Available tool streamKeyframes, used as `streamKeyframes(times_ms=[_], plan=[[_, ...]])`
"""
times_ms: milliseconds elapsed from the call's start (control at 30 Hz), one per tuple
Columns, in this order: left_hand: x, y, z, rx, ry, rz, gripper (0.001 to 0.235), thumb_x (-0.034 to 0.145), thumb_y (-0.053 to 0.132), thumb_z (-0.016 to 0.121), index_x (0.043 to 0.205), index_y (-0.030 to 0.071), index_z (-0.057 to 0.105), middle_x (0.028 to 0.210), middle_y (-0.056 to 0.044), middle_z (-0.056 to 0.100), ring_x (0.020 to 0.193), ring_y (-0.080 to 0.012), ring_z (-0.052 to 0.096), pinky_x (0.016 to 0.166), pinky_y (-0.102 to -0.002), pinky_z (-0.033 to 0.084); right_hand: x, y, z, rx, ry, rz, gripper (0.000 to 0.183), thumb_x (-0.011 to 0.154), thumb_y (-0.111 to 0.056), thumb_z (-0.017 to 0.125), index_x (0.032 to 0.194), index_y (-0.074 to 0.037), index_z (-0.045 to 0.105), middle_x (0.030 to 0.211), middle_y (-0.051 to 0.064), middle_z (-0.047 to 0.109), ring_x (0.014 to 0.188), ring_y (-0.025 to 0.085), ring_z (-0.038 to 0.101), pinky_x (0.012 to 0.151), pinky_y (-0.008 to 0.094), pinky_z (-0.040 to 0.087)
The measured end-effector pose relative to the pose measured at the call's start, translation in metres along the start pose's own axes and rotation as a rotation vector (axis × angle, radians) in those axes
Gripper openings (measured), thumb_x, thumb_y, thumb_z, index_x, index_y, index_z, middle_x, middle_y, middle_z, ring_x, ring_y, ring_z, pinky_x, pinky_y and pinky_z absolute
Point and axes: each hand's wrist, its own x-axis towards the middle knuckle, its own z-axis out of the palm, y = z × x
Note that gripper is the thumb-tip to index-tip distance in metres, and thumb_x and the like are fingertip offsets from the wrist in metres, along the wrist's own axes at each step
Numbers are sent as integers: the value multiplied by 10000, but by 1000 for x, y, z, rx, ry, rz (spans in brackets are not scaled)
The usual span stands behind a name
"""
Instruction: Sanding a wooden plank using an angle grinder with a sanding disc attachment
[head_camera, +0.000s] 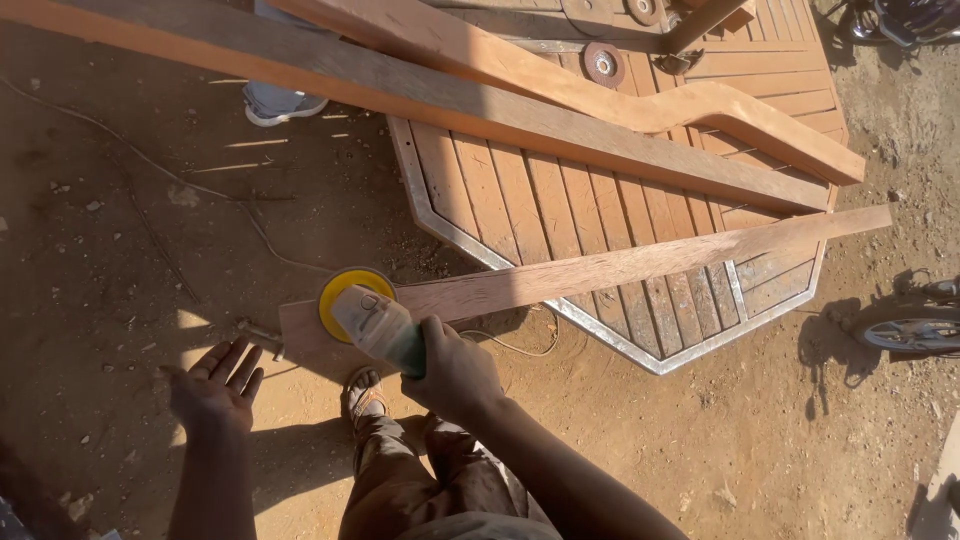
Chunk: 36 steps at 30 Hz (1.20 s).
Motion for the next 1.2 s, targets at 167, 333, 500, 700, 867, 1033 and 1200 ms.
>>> streamKeyframes(times_ms=[167, 333, 500, 700, 867, 1033, 1200], plan=[[10, -40, 19, 259, 209, 694, 447, 1170, 363, 351, 978, 79, 637, 904, -79, 722, 843, -149, 739, 816, -273, 645, -2, 85, -42, 14, 104, 194, 485, 745, -342, 765, 1084, -144, 480, 949, 116, 714, 717, 412, 684, 504, 535, 471], [-50, -70, 99, 1082, 299, 1400, 238, 1138, 162, 605, 942, 40, 661, 1069, -189, 646, 1120, -444, 529, 946, -563, 347, 0, 197, -71, 113, 208, 402, 506, 702, -239, 770, 1076, -116, 453, 825, 153, 726, 723, 391, 697, 532, 486, 426], [-67, -133, 192, 1323, 62, 1510, 146, 1025, 241, 679, 939, 125, 654, 1093, -85, 674, 1088, -377, 590, 1131, -546, 311, -12, 275, -135, 143, 214, 600, 687, 664, -310, 777, 1233, -163, 421, 995, 150, 734, 828, 379, 697, 652, 500, 509], [-74, -257, 322, 1589, 4, 1678, 205, 971, 403, 687, 972, 203, 732, 974, -25, 712, 1033, -282, 646, 1122, -546, 397, 0, 444, -181, 189, 303, 677, 596, 714, -357, 808, 1147, -149, 456, 1038, 150, 732, 857, 377, 709, 704, 508, 557], [-78, -364, 436, 1906, -105, 1310, 483, 1098, 622, 340, 1200, 277, 662, 1098, 9, 668, 1157, -230, 609, 1054, -509, 402, 14, 600, -221, 232, 366, 719, 763, 736, -484, 832, 1311, -150, 458, 1112, 304, 704, 1108, 518, 678, 917, 634, 548], [-78, -452, 523, 1653, -202, 1660, 459, 1044, 590, 515, 887, 193, 681, 801, -57, 666, 867, -293, 685, 861, -490, 491, 23, 698, -285, 229, 444, 794, 684, 756, -430, 805, 1250, -103, 461, 1128, 313, 693, 1117, 508, 673, 949, 606, 536], [-93, -455, 537, 1761, -134, 1549, 509, 1088, 594, 469, 912, 182, 712, 805, -43, 689, 856, -270, 698, 867, -452, 498, 29, 788, -294, 245, 534, 842, 709, 743, -471, 829, 1215, -84, 467, 1069, 325, 695, 1074, 521, 681, 926, 628, 535]])
